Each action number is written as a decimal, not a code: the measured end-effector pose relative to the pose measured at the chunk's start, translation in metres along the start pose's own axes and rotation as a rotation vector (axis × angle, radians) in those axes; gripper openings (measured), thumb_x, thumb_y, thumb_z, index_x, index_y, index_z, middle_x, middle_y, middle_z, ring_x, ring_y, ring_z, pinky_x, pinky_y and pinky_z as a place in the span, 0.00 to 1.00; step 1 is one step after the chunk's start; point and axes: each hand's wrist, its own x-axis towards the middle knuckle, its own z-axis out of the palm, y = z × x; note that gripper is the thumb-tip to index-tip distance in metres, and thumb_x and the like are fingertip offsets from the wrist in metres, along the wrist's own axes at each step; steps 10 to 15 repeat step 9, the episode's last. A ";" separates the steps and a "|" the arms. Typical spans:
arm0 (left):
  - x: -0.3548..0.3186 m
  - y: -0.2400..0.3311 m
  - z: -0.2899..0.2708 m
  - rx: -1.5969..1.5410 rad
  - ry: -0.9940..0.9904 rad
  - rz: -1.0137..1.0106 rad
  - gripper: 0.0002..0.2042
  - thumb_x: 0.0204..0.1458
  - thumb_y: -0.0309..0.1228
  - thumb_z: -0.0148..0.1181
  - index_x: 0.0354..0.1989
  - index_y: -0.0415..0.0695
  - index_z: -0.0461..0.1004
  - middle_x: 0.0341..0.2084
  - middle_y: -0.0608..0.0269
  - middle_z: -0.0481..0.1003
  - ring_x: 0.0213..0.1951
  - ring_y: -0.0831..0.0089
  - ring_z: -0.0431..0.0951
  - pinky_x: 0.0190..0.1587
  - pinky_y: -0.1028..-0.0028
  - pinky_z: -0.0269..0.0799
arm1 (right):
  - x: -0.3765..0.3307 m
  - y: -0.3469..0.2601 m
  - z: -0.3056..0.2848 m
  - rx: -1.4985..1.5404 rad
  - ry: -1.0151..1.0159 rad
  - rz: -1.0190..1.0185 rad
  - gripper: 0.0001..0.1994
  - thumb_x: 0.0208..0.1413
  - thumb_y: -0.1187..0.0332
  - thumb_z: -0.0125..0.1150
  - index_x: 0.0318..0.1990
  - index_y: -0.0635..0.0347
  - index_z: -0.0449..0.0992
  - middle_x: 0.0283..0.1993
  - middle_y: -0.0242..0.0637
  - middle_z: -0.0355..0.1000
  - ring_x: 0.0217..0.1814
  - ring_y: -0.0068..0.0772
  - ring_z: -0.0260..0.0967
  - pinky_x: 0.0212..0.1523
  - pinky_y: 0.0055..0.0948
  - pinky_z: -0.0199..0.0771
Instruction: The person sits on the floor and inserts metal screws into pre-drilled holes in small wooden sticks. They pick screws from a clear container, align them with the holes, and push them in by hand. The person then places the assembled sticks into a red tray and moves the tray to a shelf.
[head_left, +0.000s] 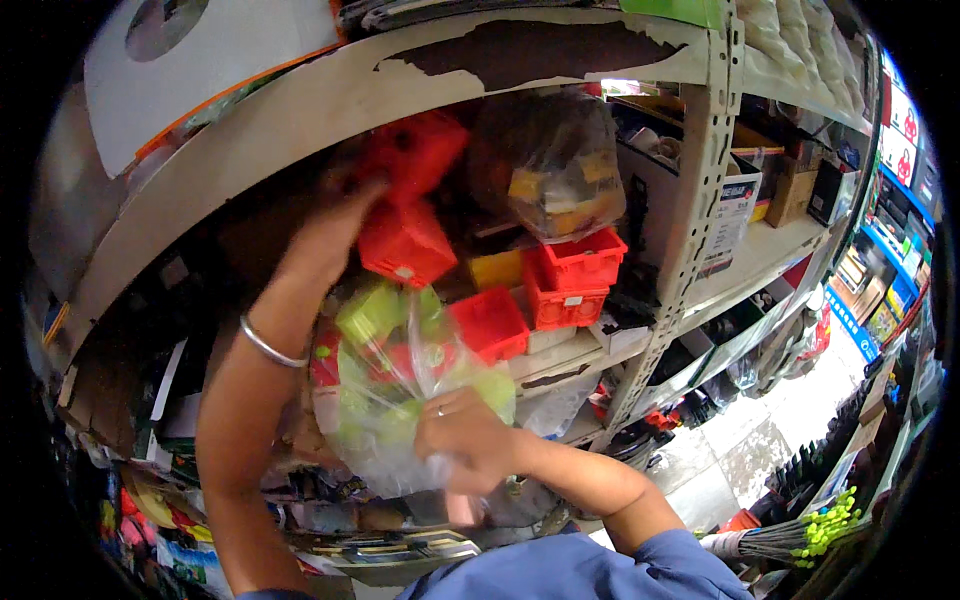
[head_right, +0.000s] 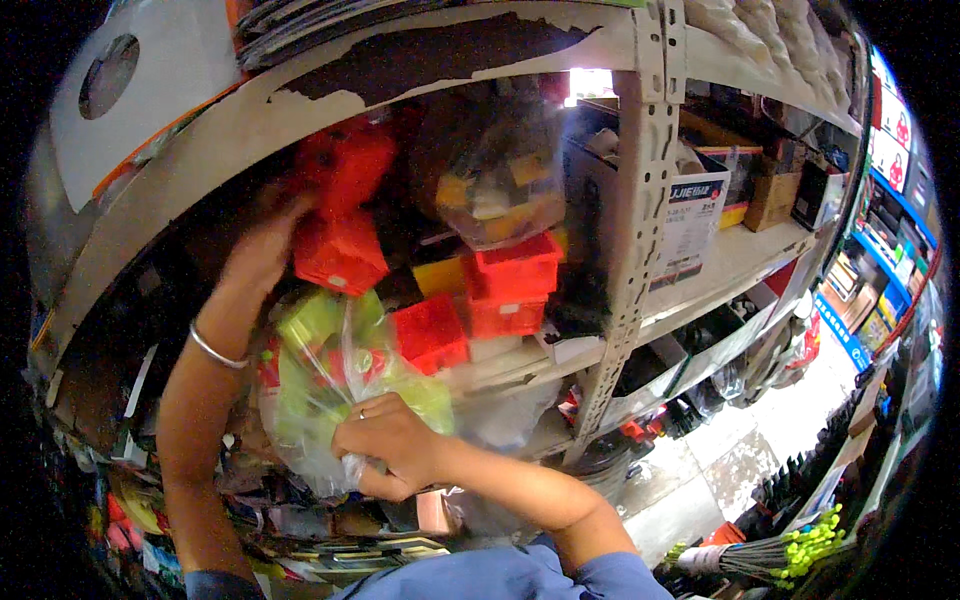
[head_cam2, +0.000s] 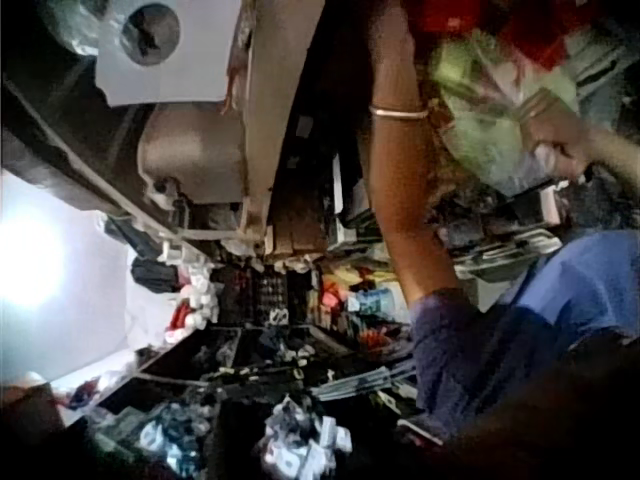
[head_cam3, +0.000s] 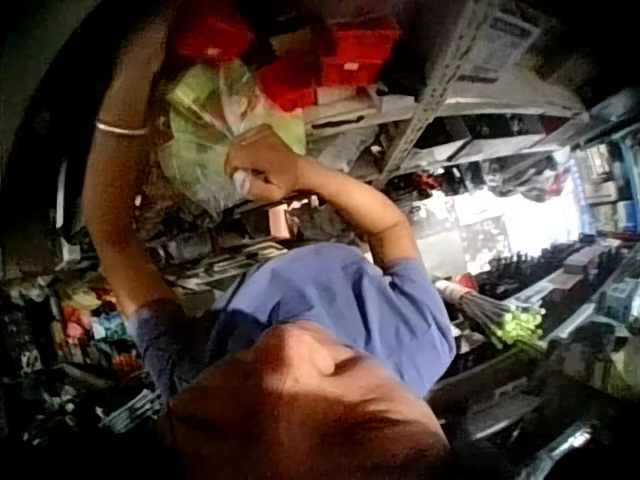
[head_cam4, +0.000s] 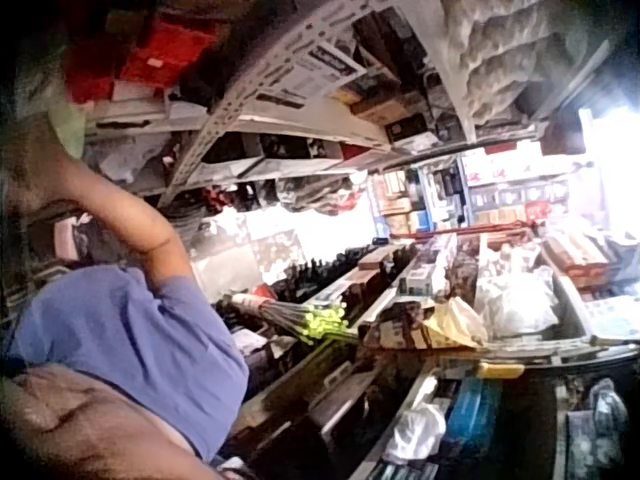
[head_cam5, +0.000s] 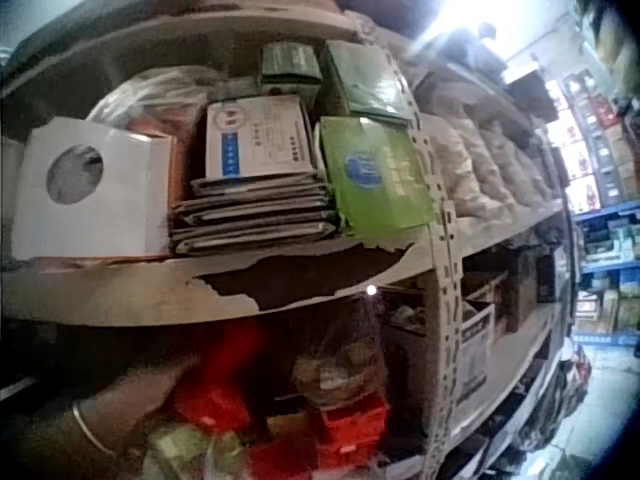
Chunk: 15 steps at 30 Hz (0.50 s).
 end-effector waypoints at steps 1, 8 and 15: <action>0.005 0.000 -0.006 -0.157 0.030 0.054 0.25 0.52 0.32 0.57 0.59 0.40 0.62 0.50 0.58 0.70 0.51 0.64 0.70 0.55 0.69 0.66 | 0.001 -0.001 0.002 0.010 0.011 -0.008 0.09 0.34 0.70 0.57 0.27 0.59 0.69 0.21 0.38 0.65 0.22 0.44 0.64 0.24 0.35 0.63; 0.046 -0.039 -0.031 -0.767 0.210 -0.011 0.21 0.55 0.25 0.52 0.58 0.45 0.62 0.53 0.57 0.67 0.54 0.64 0.68 0.57 0.62 0.66 | 0.002 0.002 0.002 0.012 0.026 -0.023 0.08 0.35 0.71 0.56 0.27 0.60 0.69 0.21 0.39 0.65 0.22 0.44 0.64 0.23 0.35 0.63; 0.049 -0.035 -0.029 -0.927 0.166 0.020 0.21 0.55 0.26 0.53 0.58 0.45 0.62 0.54 0.57 0.66 0.56 0.61 0.67 0.61 0.64 0.62 | 0.001 0.001 0.001 0.007 0.033 -0.009 0.07 0.37 0.71 0.57 0.27 0.60 0.69 0.21 0.39 0.65 0.22 0.44 0.64 0.23 0.34 0.63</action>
